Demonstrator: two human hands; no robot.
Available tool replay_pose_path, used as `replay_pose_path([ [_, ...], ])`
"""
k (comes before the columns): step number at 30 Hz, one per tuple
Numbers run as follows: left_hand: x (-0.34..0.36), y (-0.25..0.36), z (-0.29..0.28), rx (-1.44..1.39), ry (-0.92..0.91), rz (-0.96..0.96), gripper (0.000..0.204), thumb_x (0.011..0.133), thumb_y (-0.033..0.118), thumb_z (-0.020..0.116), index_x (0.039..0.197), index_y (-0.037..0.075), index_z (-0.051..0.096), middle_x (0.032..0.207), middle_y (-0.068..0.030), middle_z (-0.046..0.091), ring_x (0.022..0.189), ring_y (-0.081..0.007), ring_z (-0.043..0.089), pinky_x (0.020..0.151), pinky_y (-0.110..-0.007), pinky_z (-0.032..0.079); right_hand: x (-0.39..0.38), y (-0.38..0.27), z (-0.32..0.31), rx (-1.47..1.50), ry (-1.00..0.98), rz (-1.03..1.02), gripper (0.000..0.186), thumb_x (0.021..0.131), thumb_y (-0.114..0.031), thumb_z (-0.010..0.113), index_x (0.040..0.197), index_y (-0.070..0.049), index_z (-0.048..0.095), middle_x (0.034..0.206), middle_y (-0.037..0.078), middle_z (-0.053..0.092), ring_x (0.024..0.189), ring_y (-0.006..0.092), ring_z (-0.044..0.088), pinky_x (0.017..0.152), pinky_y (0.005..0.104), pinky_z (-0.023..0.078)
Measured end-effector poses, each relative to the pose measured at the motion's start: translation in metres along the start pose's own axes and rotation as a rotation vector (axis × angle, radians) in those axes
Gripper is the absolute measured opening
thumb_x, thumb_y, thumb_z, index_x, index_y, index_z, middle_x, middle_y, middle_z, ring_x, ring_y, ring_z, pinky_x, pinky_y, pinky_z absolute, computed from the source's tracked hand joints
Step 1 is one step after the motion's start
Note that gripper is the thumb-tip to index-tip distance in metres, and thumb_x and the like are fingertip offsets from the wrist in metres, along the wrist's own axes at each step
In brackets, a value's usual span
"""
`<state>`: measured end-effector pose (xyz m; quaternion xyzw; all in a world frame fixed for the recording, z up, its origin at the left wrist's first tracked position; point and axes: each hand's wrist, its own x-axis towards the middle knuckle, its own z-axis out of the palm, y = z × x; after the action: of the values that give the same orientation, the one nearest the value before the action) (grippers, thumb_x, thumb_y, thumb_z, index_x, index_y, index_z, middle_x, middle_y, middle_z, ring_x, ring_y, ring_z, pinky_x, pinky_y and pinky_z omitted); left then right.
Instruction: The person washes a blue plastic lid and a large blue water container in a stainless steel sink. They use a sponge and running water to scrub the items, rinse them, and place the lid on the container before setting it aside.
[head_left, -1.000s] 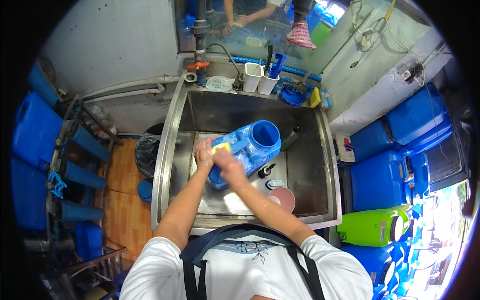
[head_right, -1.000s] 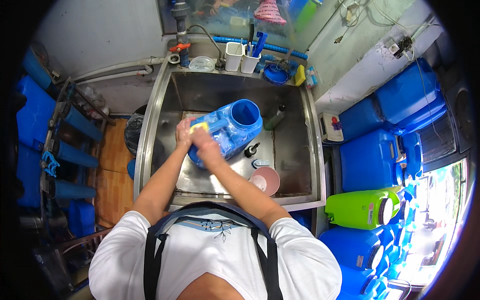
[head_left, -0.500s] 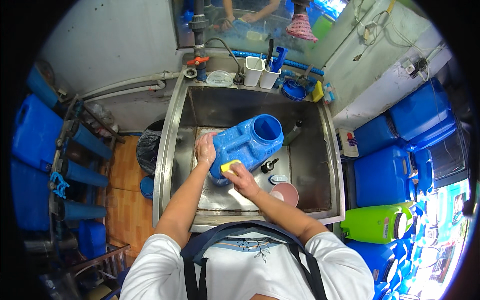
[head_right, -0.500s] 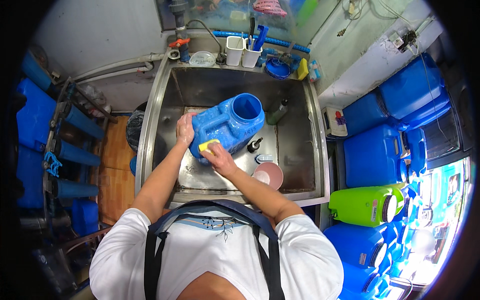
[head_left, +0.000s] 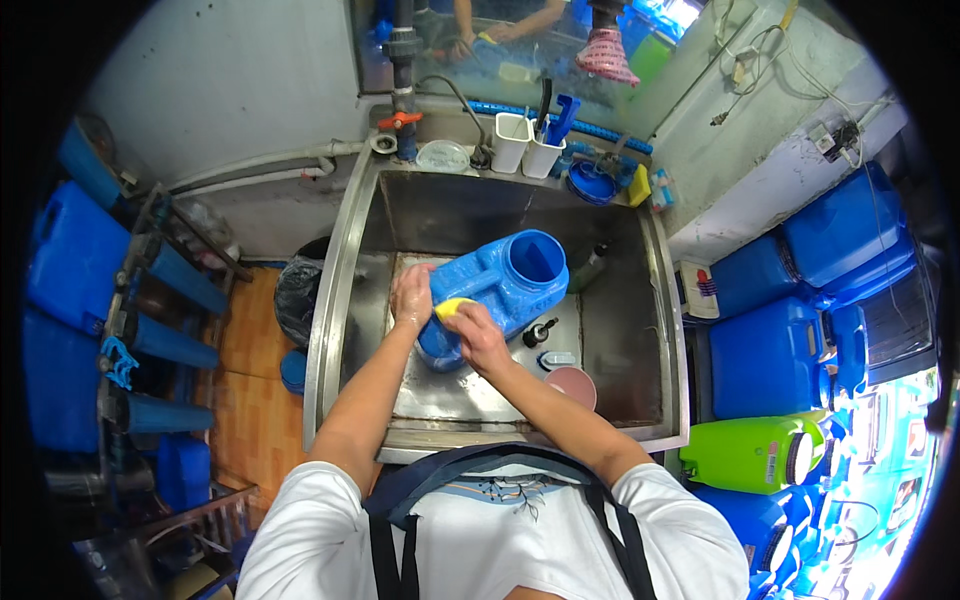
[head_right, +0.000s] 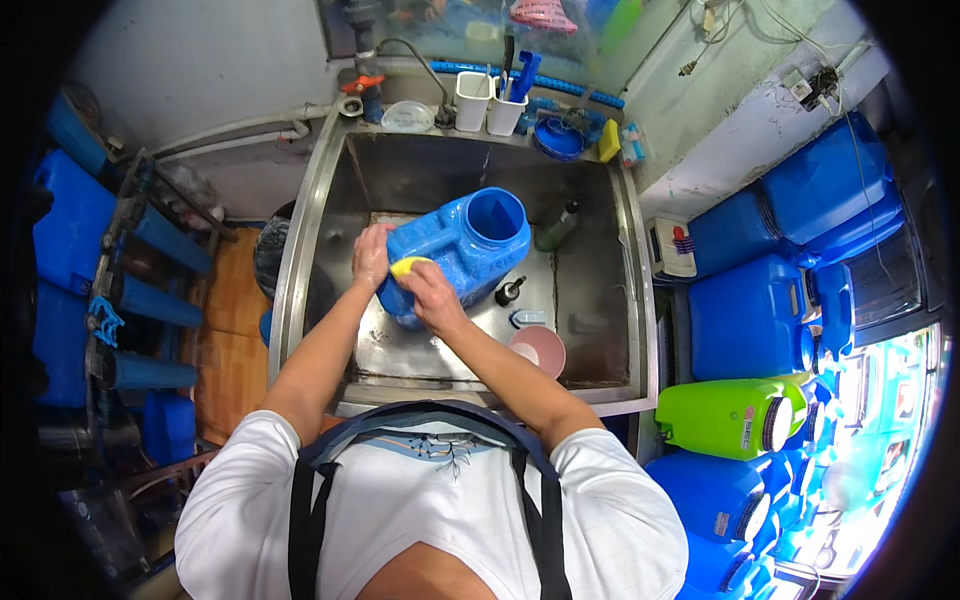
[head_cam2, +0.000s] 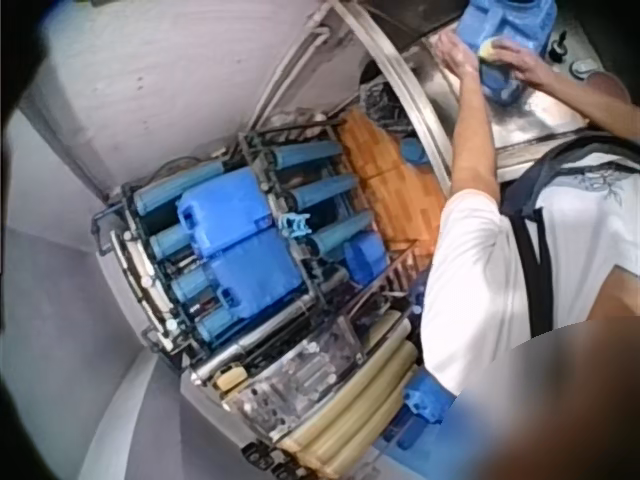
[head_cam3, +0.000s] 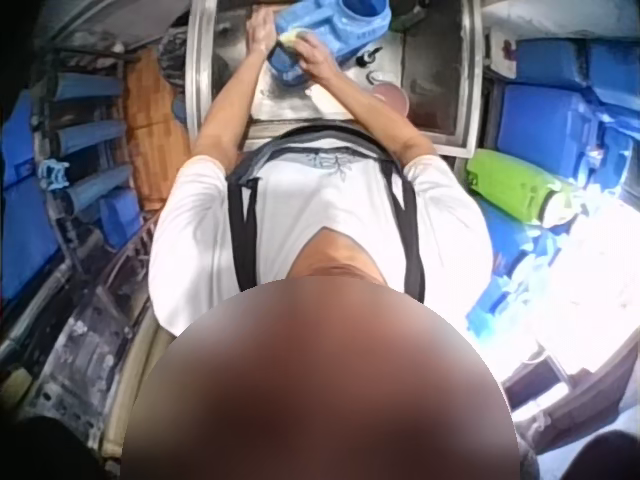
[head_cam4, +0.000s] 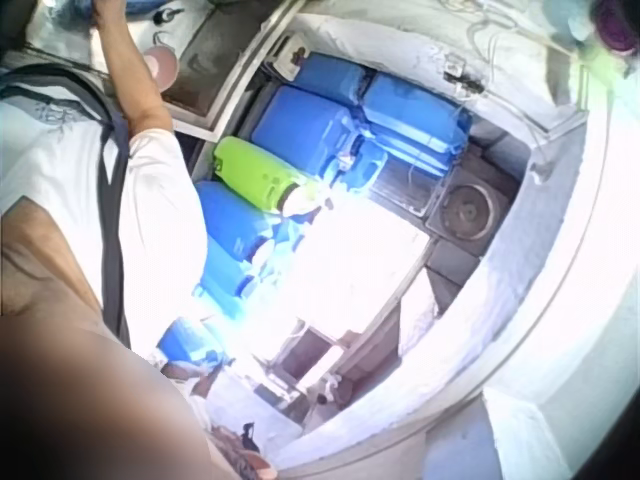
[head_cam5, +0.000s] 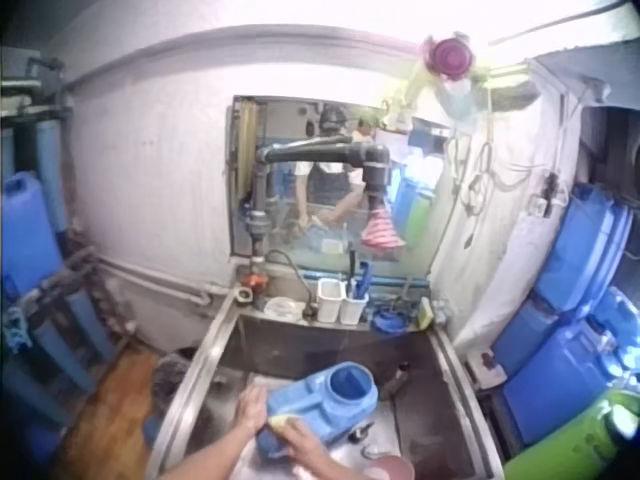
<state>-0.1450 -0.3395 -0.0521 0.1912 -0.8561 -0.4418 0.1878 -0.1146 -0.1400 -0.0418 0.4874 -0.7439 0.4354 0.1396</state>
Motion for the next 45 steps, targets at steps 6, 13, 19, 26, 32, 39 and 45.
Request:
replay_pose_path([
  [6,-0.002,-0.004,0.0,-0.019,0.015,0.033,0.035,0.098,0.029,0.036,0.102,0.012,0.067,0.108,-0.0132,0.064,0.108,-0.0343,0.054,0.097,-0.043,0.039,-0.004,-0.005,-0.007,-0.027,-0.228,-0.159,0.045,0.062,0.009,0.058,0.106,-0.002,0.061,0.104,0.017,0.054,0.099,0.0367,0.055,0.087,0.0404,0.049],
  [13,-0.002,-0.002,0.0,-0.028,0.034,0.059,0.034,0.098,0.027,0.037,0.1,0.011,0.067,0.106,-0.013,0.064,0.105,-0.0342,0.055,0.096,-0.042,0.039,0.007,-0.013,0.0,-0.083,-0.024,-0.04,0.042,0.062,0.008,0.058,0.103,0.0,0.062,0.102,0.018,0.054,0.095,0.0372,0.056,0.084,0.0423,0.048],
  [19,0.0,-0.001,-0.003,-0.018,0.003,0.067,0.035,0.098,0.026,0.036,0.103,0.01,0.067,0.107,-0.0123,0.064,0.106,-0.0325,0.055,0.097,-0.041,0.038,0.024,-0.014,-0.013,-0.059,-0.141,-0.185,0.039,0.062,0.003,0.063,0.1,-0.001,0.061,0.101,0.016,0.055,0.093,0.0365,0.057,0.081,0.0425,0.049],
  [26,-0.004,0.0,-0.002,-0.007,0.005,0.08,0.035,0.098,0.025,0.036,0.102,0.009,0.066,0.107,-0.0129,0.064,0.107,-0.0327,0.055,0.098,-0.04,0.037,0.019,-0.021,-0.002,-0.144,-0.079,-0.01,0.04,0.061,0.006,0.062,0.1,-0.001,0.062,0.101,0.017,0.055,0.092,0.0364,0.056,0.081,0.0416,0.048],
  [32,-0.002,0.001,-0.001,-0.025,0.018,0.04,0.037,0.098,0.027,0.035,0.102,0.009,0.067,0.108,-0.0124,0.065,0.107,-0.033,0.055,0.098,-0.04,0.037,0.011,-0.02,-0.007,-0.119,-0.199,0.032,0.039,0.062,0.008,0.06,0.1,-0.001,0.064,0.101,0.017,0.057,0.094,0.0372,0.057,0.081,0.0408,0.05],
  [39,-0.007,-0.001,-0.001,-0.006,0.02,0.052,0.036,0.098,0.028,0.036,0.103,0.011,0.067,0.109,-0.0124,0.065,0.109,-0.0332,0.054,0.099,-0.041,0.038,0.003,-0.016,0.003,-0.069,-0.013,-0.035,0.034,0.068,0.005,0.057,0.1,-0.004,0.064,0.105,0.017,0.055,0.099,0.0361,0.056,0.082,0.0409,0.049],
  [45,-0.002,0.019,-0.01,0.067,-0.025,-0.042,0.037,0.096,0.036,0.041,0.104,0.011,0.068,0.107,-0.0112,0.066,0.107,-0.0331,0.057,0.098,-0.04,0.038,-0.019,-0.004,-0.045,-0.116,-0.36,0.139,0.038,0.062,0.006,0.059,0.096,-0.009,0.065,0.101,0.011,0.06,0.096,0.0314,0.059,0.08,0.0405,0.052],
])
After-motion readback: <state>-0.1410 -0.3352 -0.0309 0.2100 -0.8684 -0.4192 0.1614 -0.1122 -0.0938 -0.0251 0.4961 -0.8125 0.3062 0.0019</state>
